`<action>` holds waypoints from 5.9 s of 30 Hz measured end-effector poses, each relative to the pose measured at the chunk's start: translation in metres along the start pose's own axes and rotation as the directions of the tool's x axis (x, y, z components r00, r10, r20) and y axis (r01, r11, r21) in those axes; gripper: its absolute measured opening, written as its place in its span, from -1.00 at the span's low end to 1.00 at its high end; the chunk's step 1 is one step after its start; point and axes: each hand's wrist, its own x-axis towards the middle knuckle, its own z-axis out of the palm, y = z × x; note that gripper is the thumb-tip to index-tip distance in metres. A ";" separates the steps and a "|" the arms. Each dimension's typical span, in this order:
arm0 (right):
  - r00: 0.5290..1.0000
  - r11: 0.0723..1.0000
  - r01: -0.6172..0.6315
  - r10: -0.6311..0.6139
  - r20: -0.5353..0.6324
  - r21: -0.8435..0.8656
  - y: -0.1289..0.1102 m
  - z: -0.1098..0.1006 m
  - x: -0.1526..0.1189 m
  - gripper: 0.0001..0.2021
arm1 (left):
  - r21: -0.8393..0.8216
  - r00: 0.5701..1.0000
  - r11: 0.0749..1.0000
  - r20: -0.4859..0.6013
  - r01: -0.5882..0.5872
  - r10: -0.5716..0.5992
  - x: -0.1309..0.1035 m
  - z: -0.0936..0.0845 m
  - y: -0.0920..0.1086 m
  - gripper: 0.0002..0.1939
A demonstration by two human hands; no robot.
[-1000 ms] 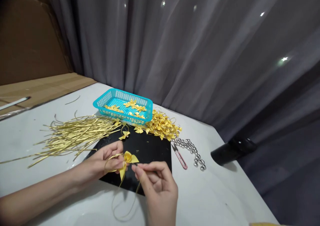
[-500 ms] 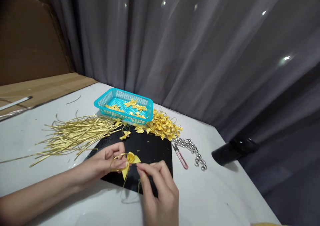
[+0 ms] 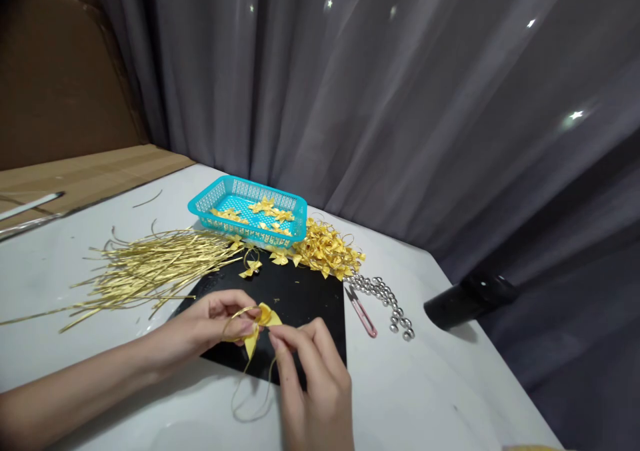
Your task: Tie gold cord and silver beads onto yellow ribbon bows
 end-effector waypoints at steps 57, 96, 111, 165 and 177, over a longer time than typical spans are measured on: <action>0.999 0.998 0.010 -0.013 0.049 0.061 0.000 -0.003 0.010 -0.84 | -0.076 0.999 0.996 -0.001 0.045 -0.045 -0.003 0.004 0.001 -0.73; 0.998 0.977 -0.044 0.033 0.054 0.209 0.002 0.002 0.007 -0.85 | -0.087 0.992 0.995 0.115 0.057 -0.047 -0.006 0.005 0.002 -0.74; 0.998 0.975 -0.008 -0.007 0.069 0.220 0.006 0.003 0.005 -0.81 | -0.173 0.994 0.983 0.100 0.058 -0.041 -0.002 0.005 0.002 -0.72; 0.893 0.772 -0.424 0.445 0.075 0.473 -0.001 0.022 -0.011 -0.94 | -0.123 0.984 0.981 0.118 0.152 -0.137 0.005 -0.008 -0.001 -0.73; 0.875 0.699 -0.467 0.452 0.172 0.541 0.004 0.014 -0.005 -0.75 | 0.064 0.980 0.985 0.111 0.158 -0.164 0.001 -0.003 -0.003 -0.61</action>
